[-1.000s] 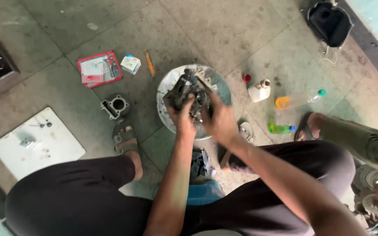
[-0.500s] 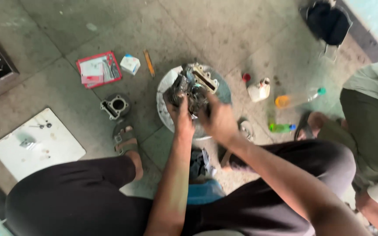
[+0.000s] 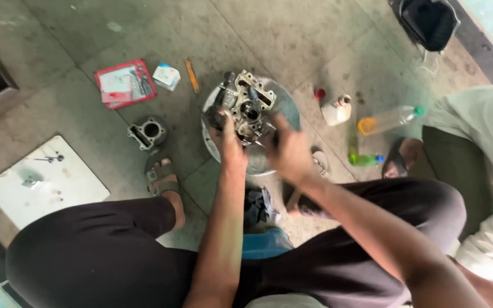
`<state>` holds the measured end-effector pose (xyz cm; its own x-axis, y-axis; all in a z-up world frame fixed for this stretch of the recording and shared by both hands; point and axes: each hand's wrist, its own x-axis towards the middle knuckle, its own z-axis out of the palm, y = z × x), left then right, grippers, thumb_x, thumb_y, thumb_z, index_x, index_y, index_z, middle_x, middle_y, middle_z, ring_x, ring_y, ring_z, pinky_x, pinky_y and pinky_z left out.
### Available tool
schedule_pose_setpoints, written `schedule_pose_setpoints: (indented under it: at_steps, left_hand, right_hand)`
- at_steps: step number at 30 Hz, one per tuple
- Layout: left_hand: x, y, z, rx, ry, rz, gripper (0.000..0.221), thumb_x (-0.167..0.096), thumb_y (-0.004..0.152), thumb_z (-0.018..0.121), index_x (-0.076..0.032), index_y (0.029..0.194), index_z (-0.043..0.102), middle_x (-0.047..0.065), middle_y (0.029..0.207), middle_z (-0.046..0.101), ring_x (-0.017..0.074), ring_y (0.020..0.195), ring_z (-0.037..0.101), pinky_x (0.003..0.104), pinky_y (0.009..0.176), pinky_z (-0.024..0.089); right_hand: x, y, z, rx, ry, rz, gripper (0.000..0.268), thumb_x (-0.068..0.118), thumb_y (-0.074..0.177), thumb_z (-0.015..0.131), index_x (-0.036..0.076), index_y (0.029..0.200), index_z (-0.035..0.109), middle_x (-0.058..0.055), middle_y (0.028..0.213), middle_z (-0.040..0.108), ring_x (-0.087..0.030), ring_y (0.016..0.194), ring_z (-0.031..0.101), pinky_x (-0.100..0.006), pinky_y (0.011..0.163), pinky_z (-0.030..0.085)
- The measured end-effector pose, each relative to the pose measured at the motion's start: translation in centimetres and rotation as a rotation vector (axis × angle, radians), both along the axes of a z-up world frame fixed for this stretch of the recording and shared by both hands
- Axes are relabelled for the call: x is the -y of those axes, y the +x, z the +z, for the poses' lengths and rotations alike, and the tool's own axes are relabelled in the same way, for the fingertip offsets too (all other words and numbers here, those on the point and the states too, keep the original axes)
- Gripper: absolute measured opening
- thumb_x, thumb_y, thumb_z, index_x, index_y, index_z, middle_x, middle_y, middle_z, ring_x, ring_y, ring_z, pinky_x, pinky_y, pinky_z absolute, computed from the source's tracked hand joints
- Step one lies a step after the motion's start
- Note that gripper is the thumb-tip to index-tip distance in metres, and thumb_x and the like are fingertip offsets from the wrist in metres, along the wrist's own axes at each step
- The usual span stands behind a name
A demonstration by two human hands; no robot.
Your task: The recorder is disassembling and cleaning a motorcycle engine cylinder head using manual tools.
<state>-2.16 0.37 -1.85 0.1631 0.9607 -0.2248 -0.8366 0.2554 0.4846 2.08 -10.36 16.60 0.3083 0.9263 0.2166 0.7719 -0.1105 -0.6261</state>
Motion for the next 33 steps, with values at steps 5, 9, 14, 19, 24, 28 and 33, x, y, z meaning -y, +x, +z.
schedule_pose_setpoints:
  at_steps: [5, 9, 14, 19, 24, 28, 33]
  left_hand:
    - [-1.9, -0.4, 4.2, 0.076, -0.140, 0.027, 0.064, -0.028, 0.091, 0.075, -0.012, 0.146, 0.044, 0.011, 0.137, 0.060, 0.0268, 0.117, 0.064, 0.045, 0.091, 0.058]
    - [-0.6, -1.5, 4.6, 0.031, -0.176, -0.031, 0.068, -0.026, 0.085, 0.079, -0.011, 0.143, 0.046, 0.012, 0.134, 0.062, 0.0283, 0.115, 0.065, 0.047, 0.090, 0.057]
    - [-2.5, -3.2, 3.6, -0.221, 0.229, 0.062, 0.073, -0.022, 0.081, 0.090, -0.001, 0.139, 0.052, 0.013, 0.132, 0.063, 0.0246, 0.117, 0.064, 0.039, 0.099, 0.056]
    - [-3.9, -4.4, 8.4, -0.378, 0.560, -0.048, 0.072, -0.031, 0.081, 0.091, -0.001, 0.135, 0.055, 0.013, 0.125, 0.065, 0.0203, 0.111, 0.065, 0.036, 0.095, 0.057]
    - [-3.7, -5.1, 8.2, -0.439, 0.685, -0.031, 0.077, -0.041, 0.079, 0.092, -0.003, 0.134, 0.054, 0.012, 0.126, 0.062, 0.0198, 0.114, 0.064, 0.036, 0.098, 0.056]
    - [-2.9, -5.5, 9.2, -0.774, 0.850, -0.026, 0.073, -0.047, 0.078, 0.092, -0.004, 0.128, 0.059, 0.012, 0.122, 0.062, 0.0250, 0.113, 0.066, 0.039, 0.099, 0.056]
    - [-3.8, -4.5, 11.6, -1.108, 0.969, -0.051, 0.070, -0.046, 0.070, 0.093, -0.007, 0.119, 0.062, 0.014, 0.117, 0.064, 0.0318, 0.110, 0.066, 0.044, 0.095, 0.055]
  right_hand:
    - [-1.1, 0.0, 1.9, -0.090, -0.170, -0.033, 0.043, 0.010, 0.091, 0.060, 0.010, 0.133, 0.058, -0.025, 0.077, 0.070, -0.045, 0.072, 0.072, -0.053, 0.066, 0.057]
    - [2.2, 1.3, -2.5, -0.044, -0.171, -0.032, 0.035, 0.012, 0.094, 0.061, 0.011, 0.129, 0.059, -0.025, 0.082, 0.070, -0.046, 0.078, 0.070, -0.053, 0.066, 0.055]
    - [-0.4, 3.8, 3.5, 0.344, -0.371, 0.154, 0.031, 0.014, 0.091, 0.064, 0.018, 0.122, 0.066, -0.016, 0.085, 0.075, -0.037, 0.066, 0.071, -0.049, 0.055, 0.055]
    - [-0.2, 3.0, 0.9, 0.379, -0.446, 0.157, 0.031, 0.015, 0.102, 0.059, 0.018, 0.132, 0.061, -0.015, 0.084, 0.073, -0.026, 0.062, 0.069, -0.042, 0.050, 0.055]
    - [0.2, 5.1, -2.4, -0.129, -0.057, 0.167, 0.025, 0.010, 0.099, 0.064, 0.009, 0.124, 0.064, -0.015, 0.090, 0.073, -0.018, 0.078, 0.071, -0.038, 0.064, 0.056]
    - [0.1, 6.2, 0.4, 0.196, -0.183, 0.236, 0.030, 0.011, 0.086, 0.066, 0.016, 0.115, 0.072, -0.008, 0.089, 0.073, -0.019, 0.076, 0.069, -0.041, 0.065, 0.054]
    - [-1.5, 6.1, 3.0, 0.897, 0.085, 0.184, 0.029, 0.016, 0.076, 0.071, 0.025, 0.103, 0.077, -0.003, 0.089, 0.074, -0.023, 0.072, 0.069, -0.044, 0.066, 0.051]
